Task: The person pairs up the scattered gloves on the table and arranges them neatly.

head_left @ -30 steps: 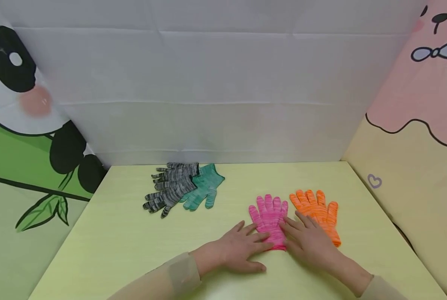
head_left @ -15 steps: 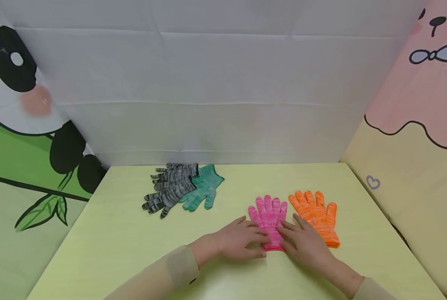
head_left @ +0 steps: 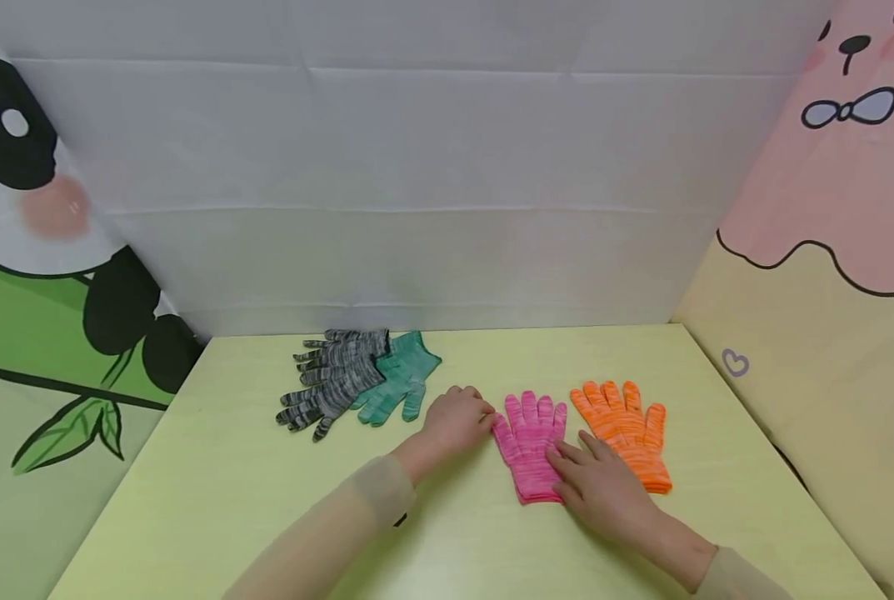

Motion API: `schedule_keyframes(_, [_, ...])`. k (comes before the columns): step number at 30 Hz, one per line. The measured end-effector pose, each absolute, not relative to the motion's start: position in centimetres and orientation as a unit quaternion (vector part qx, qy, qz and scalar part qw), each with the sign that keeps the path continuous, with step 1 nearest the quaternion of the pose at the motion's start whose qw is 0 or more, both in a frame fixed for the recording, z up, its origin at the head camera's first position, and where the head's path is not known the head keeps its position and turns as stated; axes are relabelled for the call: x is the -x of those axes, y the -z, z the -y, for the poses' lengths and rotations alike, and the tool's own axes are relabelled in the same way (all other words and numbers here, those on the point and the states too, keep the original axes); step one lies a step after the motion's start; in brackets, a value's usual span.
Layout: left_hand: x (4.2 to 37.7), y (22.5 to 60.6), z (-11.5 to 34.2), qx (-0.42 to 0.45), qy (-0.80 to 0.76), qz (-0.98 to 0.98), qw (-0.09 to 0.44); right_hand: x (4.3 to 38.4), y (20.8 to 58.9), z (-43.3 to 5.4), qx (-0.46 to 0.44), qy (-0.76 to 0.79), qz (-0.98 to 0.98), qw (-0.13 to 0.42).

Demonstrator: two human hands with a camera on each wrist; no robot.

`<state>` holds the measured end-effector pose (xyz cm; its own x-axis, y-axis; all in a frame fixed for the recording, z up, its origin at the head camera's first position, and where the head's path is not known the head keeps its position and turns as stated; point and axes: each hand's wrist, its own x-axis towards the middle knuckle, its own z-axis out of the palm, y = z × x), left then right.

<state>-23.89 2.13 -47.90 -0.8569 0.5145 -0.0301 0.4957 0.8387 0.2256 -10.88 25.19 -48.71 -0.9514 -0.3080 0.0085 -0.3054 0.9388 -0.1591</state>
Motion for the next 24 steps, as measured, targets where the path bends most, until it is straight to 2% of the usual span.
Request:
schedule_keyframes(8, [24.4,48.3,-3.0,-0.253,-0.108,-0.960,0.044,11.1,48.3,-24.9,0.158,0.059,-0.985,0.026])
schedule_keyframes(19, [24.3,47.6,-3.1,-0.198,-0.271,-0.932,0.139,11.2,48.5,-25.1,0.162,0.058,-0.985,0.022])
schedule_keyframes(24, [24.5,47.4,-2.7,-0.209,-0.289,-0.922,0.148,11.2,48.3,-25.1,0.157,0.053,-0.986,0.024])
